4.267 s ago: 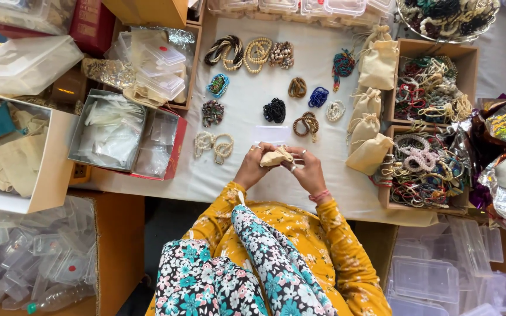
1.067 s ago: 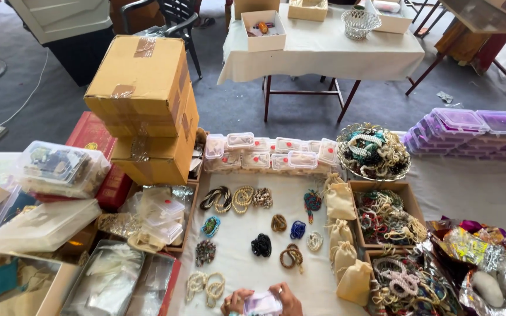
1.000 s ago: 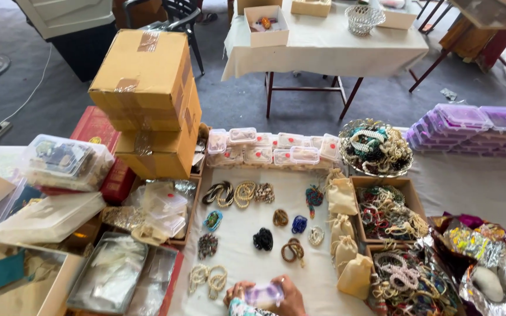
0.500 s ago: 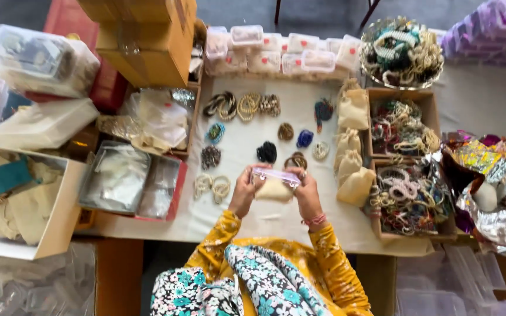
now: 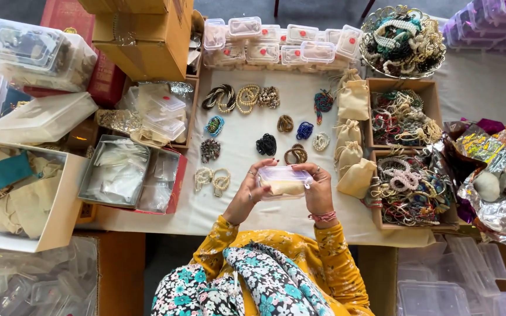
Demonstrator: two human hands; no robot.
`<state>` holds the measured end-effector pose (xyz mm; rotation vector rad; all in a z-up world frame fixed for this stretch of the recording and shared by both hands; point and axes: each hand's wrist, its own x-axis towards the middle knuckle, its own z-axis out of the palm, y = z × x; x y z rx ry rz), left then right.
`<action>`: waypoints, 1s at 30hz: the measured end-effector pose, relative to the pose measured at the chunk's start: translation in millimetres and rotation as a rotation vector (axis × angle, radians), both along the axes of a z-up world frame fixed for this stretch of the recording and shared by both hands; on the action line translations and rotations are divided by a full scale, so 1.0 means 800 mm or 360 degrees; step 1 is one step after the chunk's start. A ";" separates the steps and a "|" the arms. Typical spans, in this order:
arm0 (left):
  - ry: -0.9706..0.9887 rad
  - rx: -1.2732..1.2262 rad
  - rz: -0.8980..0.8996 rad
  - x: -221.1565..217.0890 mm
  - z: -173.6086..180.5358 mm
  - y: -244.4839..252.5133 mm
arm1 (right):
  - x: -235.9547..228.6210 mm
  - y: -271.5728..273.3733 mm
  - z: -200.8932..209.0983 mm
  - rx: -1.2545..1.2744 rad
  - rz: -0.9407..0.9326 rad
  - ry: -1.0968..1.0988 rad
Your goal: Packing various jewelry items into small plastic bags and boxes on a workspace table.
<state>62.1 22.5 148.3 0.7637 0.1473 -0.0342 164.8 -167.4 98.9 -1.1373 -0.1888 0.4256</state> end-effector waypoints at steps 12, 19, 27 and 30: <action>-0.0022 -0.0087 0.0200 -0.010 -0.048 -0.005 | -0.015 -0.009 0.079 -0.0112 0.0510 -0.0028; 0.0297 -0.0407 0.0046 -0.005 -0.069 0.011 | -0.015 -0.007 0.043 -0.0634 0.0515 -0.0796; 0.0239 0.0490 -0.0086 -0.011 -0.095 0.008 | -0.010 -0.019 -0.031 -0.0231 0.0405 -0.0123; -0.0079 0.0701 0.0093 -0.014 -0.123 0.004 | -0.010 -0.029 -0.059 -0.0156 0.0377 -0.0133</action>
